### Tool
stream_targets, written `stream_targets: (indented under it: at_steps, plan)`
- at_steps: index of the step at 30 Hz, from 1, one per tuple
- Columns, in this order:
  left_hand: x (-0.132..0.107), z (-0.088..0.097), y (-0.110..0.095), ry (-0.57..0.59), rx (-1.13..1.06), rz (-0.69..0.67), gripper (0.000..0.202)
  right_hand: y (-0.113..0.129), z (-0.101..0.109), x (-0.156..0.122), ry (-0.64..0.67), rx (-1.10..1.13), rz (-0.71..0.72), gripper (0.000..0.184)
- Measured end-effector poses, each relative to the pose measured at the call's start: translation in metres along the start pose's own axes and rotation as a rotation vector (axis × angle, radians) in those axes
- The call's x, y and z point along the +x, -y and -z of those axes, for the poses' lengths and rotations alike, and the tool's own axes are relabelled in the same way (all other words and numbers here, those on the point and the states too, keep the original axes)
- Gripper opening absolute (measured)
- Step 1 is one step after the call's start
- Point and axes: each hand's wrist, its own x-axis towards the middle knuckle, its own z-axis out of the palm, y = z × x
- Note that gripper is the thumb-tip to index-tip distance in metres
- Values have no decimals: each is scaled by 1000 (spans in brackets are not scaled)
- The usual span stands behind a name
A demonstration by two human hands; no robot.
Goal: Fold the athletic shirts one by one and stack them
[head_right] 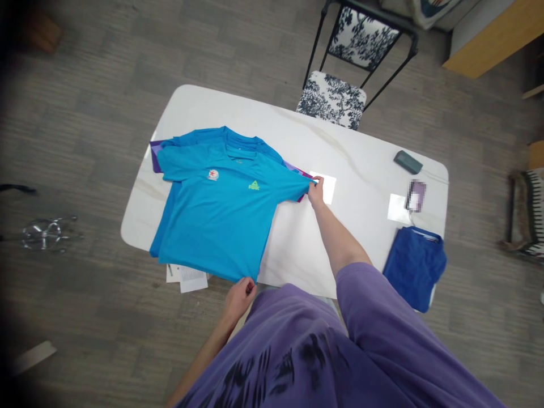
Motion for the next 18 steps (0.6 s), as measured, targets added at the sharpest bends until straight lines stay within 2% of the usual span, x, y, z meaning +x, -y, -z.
stream_targets:
  at_steps: [4,8,10,14,18]
  plan:
    - [-2,-3,-28,57,109,-12,12,-17,36,-6,-84,45,9,29]
    - [1,-16,-50,31,255,71,13,-34,67,-12,-50,57,-3,38]
    - [6,-24,-59,0,310,134,14,-40,81,-16,10,33,38,54]
    - [26,-52,-79,-66,386,234,19,-49,107,-24,150,-20,169,89]
    - [48,-88,-101,-42,451,275,17,-67,136,-25,219,9,183,98]
